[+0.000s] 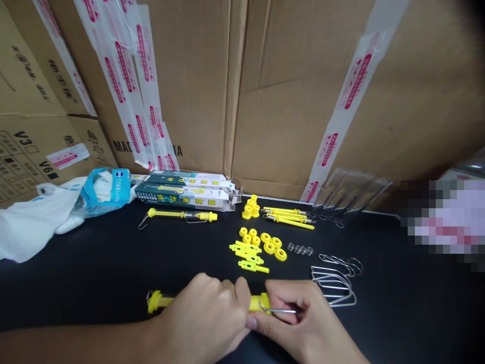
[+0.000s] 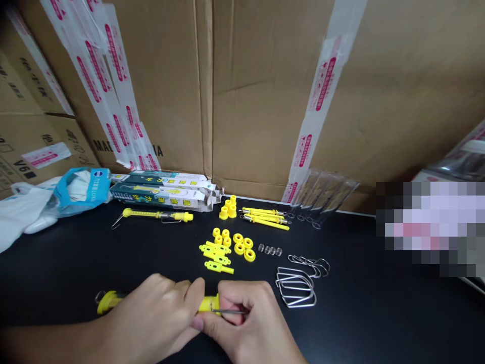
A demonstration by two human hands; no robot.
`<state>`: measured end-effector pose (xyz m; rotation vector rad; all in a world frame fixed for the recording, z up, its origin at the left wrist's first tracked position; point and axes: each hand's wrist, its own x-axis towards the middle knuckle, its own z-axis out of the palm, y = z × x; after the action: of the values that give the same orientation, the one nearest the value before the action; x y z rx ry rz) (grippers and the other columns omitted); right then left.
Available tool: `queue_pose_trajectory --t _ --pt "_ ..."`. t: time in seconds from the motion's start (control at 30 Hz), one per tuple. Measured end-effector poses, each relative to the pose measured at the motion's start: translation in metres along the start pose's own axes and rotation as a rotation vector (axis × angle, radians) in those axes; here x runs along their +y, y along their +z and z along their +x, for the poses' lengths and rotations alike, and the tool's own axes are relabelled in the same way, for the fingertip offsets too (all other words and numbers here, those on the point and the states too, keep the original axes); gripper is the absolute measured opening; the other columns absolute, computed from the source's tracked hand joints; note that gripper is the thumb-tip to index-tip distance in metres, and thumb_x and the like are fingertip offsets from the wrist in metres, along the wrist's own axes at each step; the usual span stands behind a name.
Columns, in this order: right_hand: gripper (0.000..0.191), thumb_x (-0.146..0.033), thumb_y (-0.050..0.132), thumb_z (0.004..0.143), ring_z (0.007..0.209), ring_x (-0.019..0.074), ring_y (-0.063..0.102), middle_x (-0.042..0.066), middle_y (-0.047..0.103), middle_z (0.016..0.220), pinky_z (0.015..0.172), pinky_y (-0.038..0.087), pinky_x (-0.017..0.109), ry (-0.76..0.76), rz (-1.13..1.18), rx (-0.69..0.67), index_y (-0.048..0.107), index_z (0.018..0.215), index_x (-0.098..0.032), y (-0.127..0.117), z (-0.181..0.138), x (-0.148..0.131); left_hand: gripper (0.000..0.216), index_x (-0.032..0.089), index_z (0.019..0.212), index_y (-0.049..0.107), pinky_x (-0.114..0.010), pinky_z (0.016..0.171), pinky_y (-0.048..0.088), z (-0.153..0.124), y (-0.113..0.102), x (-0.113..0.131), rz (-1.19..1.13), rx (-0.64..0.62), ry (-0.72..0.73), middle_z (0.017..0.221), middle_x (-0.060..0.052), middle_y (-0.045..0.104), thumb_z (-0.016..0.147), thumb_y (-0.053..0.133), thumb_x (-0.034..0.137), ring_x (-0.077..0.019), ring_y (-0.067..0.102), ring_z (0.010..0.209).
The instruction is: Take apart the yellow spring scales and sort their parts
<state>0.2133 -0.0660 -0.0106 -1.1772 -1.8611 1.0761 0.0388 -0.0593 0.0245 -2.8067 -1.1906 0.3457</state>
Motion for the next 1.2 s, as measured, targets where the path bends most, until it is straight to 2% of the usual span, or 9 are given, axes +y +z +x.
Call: queue_pose_trajectory --t 0.13,0.23,0.33,0.43,0.5,0.6,0.73,0.93,1.2 --pt "0.051 -0.033 0.07 0.088 0.045 0.0062 0.03 -0.009 0.033 0.051 0.043 0.027 0.02 -0.255 -0.318 0.119 0.03 0.058 -0.022 -0.004 -0.006 -0.003 0.017 0.018 0.09 0.06 -0.036 0.046 0.054 -0.002 0.009 -0.002 -0.003 0.076 -0.028 0.072 -0.002 0.071 0.087 0.071 0.031 -0.0276 0.071 0.055" --pt "0.022 -0.03 0.07 0.09 0.052 0.0087 0.052 -0.005 0.053 0.063 0.052 0.045 0.018 -0.456 -0.459 0.201 0.054 0.077 -0.021 -0.012 -0.012 -0.004 0.02 0.02 0.084 0.056 -0.031 0.041 0.048 -0.004 0.018 -0.006 0.028 0.255 -0.042 0.065 0.002 0.068 0.083 0.074 0.028 -0.024 0.067 0.046" --pt "0.008 -0.019 0.064 0.093 0.075 0.0127 0.068 0.004 0.063 0.087 0.071 0.054 0.017 -0.532 -0.505 0.227 0.061 0.1 -0.02 -0.02 -0.016 -0.003 0.02 0.022 0.078 0.051 -0.028 0.04 0.045 -0.005 0.025 -0.009 0.045 0.502 -0.045 0.059 0.005 0.064 0.081 0.071 0.021 -0.02 0.064 0.044" --pt "0.013 -0.012 0.061 0.093 0.088 0.0151 0.071 0.008 0.06 0.103 0.079 0.056 0.019 -0.536 -0.545 0.272 0.062 0.1 -0.023 -0.023 -0.017 0.0 0.011 0.021 0.081 0.05 -0.03 0.042 0.044 -0.004 0.029 -0.013 0.077 0.661 -0.024 0.059 0.005 0.061 0.087 0.059 0.017 -0.0185 0.061 0.045" --pt "0.021 -0.016 0.063 0.092 0.087 0.0153 0.072 0.007 0.061 0.107 0.075 0.058 0.019 -0.439 -0.453 0.276 0.06 0.11 -0.026 -0.022 -0.016 0.002 0.012 0.021 0.084 0.051 -0.032 0.044 0.043 -0.003 0.029 -0.014 0.092 0.741 -0.023 0.06 0.004 0.061 0.095 0.045 0.018 -0.0184 0.06 0.046" --pt "0.031 -0.035 0.062 0.094 0.07 0.013 0.07 0.002 0.065 0.094 0.061 0.058 0.019 -0.104 -0.109 0.197 0.052 0.124 -0.029 -0.018 -0.014 0.003 0.028 0.021 0.083 0.05 -0.032 0.047 0.041 -0.001 0.03 -0.014 0.104 0.854 -0.041 0.061 0.003 0.06 0.103 0.031 0.026 -0.0185 0.059 0.047" --pt "0.044 -0.062 0.061 0.089 0.056 0.0093 0.056 -0.002 0.059 0.077 0.045 0.045 0.017 0.276 0.343 0.08 0.059 0.113 -0.025 -0.017 -0.01 -0.002 0.034 0.022 0.083 0.049 -0.032 0.049 0.039 0.001 0.032 -0.013 0.129 0.873 -0.034 0.061 0.003 0.06 0.107 0.024 0.026 -0.0171 0.058 0.047" --pt "0.061 -0.066 0.066 0.083 0.057 0.0081 0.051 -0.004 0.054 0.075 0.046 0.043 0.016 0.361 0.546 0.057 0.057 0.125 -0.023 -0.027 -0.007 -0.008 0.036 0.021 0.083 0.047 -0.03 0.05 0.036 0.001 0.034 -0.015 0.14 0.825 -0.043 0.061 0.004 0.057 0.109 0.022 0.025 -0.0148 0.056 0.047" --pt "0.057 -0.062 0.069 0.082 0.044 0.0047 0.046 -0.006 0.055 0.059 0.042 0.042 0.015 0.422 0.394 -0.111 0.067 0.114 -0.015 -0.045 -0.003 -0.021 0.037 0.023 0.082 0.041 -0.032 0.048 0.031 -0.002 0.027 -0.012 0.163 0.775 0.001 0.059 0.005 0.054 0.109 0.015 0.022 -0.0152 0.053 0.045"
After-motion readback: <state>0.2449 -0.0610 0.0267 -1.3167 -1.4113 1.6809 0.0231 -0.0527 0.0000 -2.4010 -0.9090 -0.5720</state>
